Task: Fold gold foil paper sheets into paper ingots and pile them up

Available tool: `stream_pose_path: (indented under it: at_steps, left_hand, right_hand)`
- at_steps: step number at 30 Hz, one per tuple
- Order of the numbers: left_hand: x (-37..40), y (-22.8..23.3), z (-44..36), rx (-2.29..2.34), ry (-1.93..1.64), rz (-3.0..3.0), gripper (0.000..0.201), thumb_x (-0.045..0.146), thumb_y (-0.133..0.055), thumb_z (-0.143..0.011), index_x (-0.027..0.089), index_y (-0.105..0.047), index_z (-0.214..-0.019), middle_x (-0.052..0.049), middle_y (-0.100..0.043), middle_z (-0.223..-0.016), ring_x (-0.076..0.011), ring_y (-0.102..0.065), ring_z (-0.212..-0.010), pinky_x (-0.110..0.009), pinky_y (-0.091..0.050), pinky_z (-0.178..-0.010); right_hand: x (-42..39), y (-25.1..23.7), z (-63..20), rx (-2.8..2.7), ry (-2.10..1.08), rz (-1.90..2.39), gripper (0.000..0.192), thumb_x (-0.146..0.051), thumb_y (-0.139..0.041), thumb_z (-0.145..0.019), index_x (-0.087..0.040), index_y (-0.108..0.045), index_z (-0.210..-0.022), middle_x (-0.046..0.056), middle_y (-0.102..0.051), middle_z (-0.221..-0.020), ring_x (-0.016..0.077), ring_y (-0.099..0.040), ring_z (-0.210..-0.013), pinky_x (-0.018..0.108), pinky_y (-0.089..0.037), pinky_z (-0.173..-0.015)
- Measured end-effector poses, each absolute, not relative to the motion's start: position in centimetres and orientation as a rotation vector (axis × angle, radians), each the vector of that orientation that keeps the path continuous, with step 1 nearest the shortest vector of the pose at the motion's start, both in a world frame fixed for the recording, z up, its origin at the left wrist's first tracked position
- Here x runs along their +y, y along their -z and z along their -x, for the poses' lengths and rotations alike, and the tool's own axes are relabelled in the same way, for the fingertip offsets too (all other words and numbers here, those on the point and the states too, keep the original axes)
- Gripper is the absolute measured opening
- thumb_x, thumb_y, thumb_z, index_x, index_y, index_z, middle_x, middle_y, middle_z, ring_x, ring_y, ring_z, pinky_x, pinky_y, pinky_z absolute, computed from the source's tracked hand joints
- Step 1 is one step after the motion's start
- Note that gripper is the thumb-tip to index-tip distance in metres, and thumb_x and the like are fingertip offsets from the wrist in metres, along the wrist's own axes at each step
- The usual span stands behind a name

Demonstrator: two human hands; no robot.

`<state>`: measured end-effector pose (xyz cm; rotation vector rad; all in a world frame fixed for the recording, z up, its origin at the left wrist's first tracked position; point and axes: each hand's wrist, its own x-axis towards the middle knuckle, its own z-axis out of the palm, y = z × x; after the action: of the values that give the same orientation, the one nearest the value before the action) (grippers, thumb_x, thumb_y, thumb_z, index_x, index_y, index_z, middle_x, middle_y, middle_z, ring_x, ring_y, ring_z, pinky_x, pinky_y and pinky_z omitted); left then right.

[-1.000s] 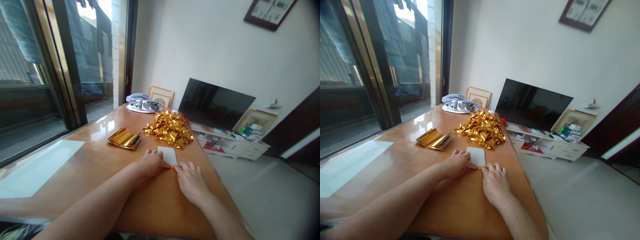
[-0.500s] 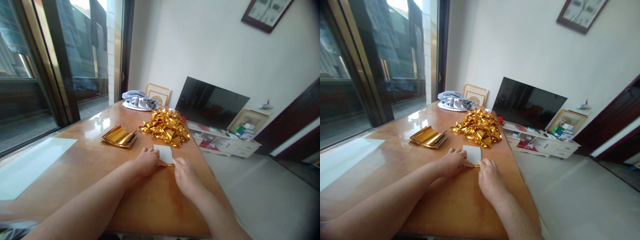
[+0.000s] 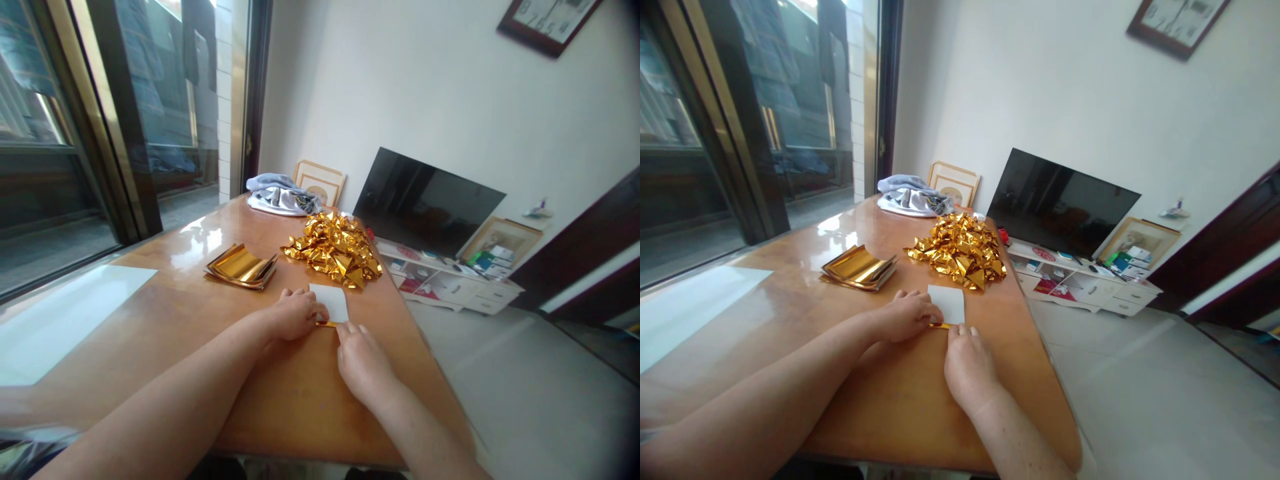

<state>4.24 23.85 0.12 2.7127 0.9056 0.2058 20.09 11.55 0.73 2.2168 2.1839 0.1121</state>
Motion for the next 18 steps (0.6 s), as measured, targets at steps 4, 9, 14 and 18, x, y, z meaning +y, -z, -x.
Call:
stream_pose_path:
  at_steps: [4,9,14,18]
  left_hand:
    - [24.4,0.0,-4.0,0.940,-0.183,-2.687,0.030,0.030,-0.050,-0.091,0.040,-0.070,-0.111,-0.006,-0.062,-0.113,-0.0294,-0.051,-0.109,-0.049,-0.035,-0.094]
    - [24.9,-0.2,-3.5,0.944,-0.156,-2.655,0.032,0.032,-0.054,-0.087,0.044,-0.069,-0.113,-0.003,-0.063,-0.113,-0.0301,-0.050,-0.113,-0.051,-0.034,-0.097]
    - [25.1,-0.5,-3.2,0.991,-0.139,-2.619,0.032,0.034,-0.056,-0.085,0.043,-0.071,-0.111,-0.004,-0.064,-0.108,-0.0310,-0.051,-0.111,-0.052,-0.035,-0.096]
    - [25.2,-0.6,-3.0,1.006,-0.138,-2.607,0.034,0.032,-0.057,-0.083,0.044,-0.071,-0.112,-0.003,-0.065,-0.106,-0.0309,-0.052,-0.110,-0.052,-0.037,-0.095]
  right_hand:
    - [11.6,-0.8,-19.7,2.172,-0.148,-2.148,0.041,-0.009,-0.038,-0.094,-0.015,-0.061,-0.126,0.016,-0.067,-0.115,0.0252,-0.061,-0.103,0.032,-0.045,-0.085]
    - [11.7,-1.4,-19.0,2.149,-0.139,-2.066,0.048,-0.008,-0.038,-0.092,-0.015,-0.056,-0.135,0.020,-0.066,-0.119,0.0273,-0.065,-0.102,0.035,-0.047,-0.084]
    - [12.0,-1.8,-18.6,2.108,-0.163,-1.981,0.054,-0.009,-0.041,-0.089,-0.017,-0.052,-0.141,0.024,-0.065,-0.118,0.0303,-0.068,-0.097,0.037,-0.049,-0.078]
    - [12.1,-1.9,-18.5,2.094,-0.170,-1.935,0.062,-0.009,-0.043,-0.087,-0.020,-0.044,-0.148,0.023,-0.066,-0.115,0.0307,-0.068,-0.096,0.037,-0.050,-0.077]
